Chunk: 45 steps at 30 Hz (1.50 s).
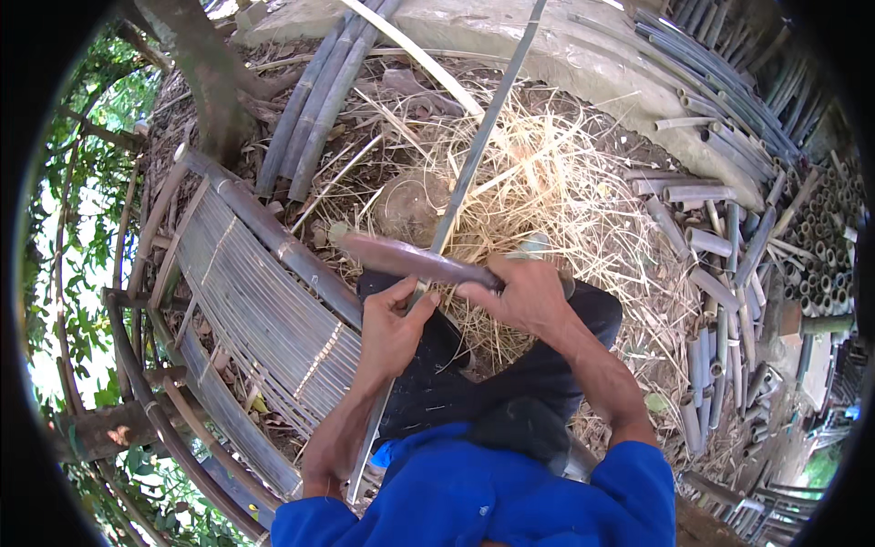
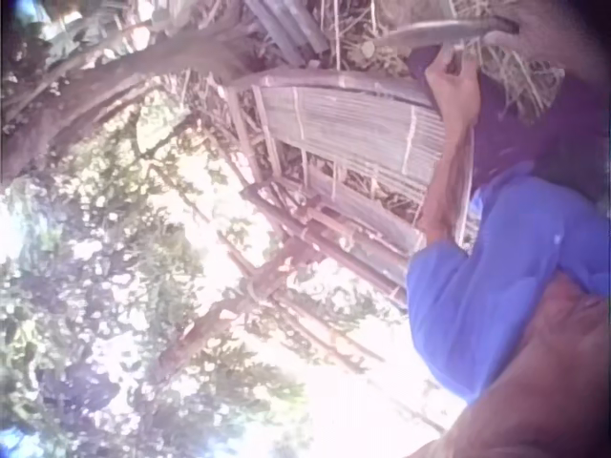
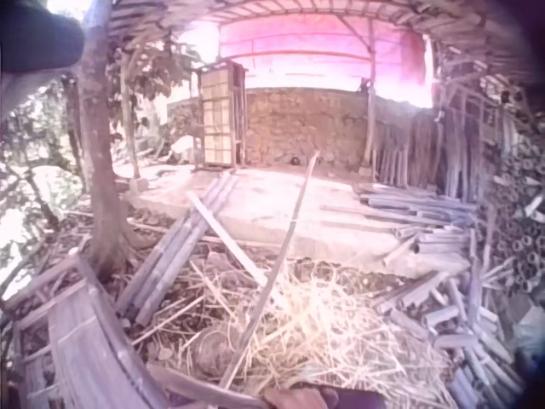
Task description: The person repeatedly shaves thin layers from a bamboo strip using a large knife while holding the strip against a wooden block.
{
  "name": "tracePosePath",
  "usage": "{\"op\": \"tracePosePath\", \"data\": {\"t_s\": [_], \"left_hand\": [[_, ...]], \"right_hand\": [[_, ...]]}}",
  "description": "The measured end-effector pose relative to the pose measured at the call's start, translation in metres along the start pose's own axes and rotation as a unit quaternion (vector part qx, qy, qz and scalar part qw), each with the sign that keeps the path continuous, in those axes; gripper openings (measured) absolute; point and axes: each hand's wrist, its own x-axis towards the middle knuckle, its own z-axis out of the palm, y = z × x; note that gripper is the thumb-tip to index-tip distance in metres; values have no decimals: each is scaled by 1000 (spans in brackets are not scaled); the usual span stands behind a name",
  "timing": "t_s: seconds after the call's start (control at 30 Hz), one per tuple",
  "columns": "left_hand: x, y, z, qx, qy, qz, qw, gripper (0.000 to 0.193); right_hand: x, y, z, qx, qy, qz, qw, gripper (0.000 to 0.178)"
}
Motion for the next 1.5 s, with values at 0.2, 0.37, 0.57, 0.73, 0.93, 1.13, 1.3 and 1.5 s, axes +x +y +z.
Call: {"op": "tracePosePath", "data": {"t_s": [0.2, 0.37, 0.57, 0.73, 0.93, 1.13, 1.3, 1.5], "left_hand": [[-22, -20, -8, -15, 18, -35, 999, 32], [-47, -38, -34, 24, 43, -41, 998, 29], [-98, -47, -61, 47, 18, -147, 988, 29], [-80, -50, -64, -31, -34, -156, 987, 27], [-37, -74, -34, 36, -67, -117, 990, 33], [-44, -56, -33, 19, -77, -116, 990, 37], [-61, -62, -46, -14, -84, -124, 989, 37], [-67, -56, -57, 15, -52, -123, 991, 37]], "right_hand": [[5, 22, 6, -31, -24, 42, 998, 62], [44, 39, -3, -34, -65, 99, 992, 60], [103, 167, -70, -93, 98, 281, 950, 79], [38, 85, -2, -67, -13, 237, 969, 72], [-53, 8, 74, -9, -90, -59, 994, 54], [-27, 42, 55, -42, -54, -50, 996, 59], [38, 109, 3, -155, 8, 113, 981, 68], [20, 87, 27, -57, -95, -1, 994, 68]]}}
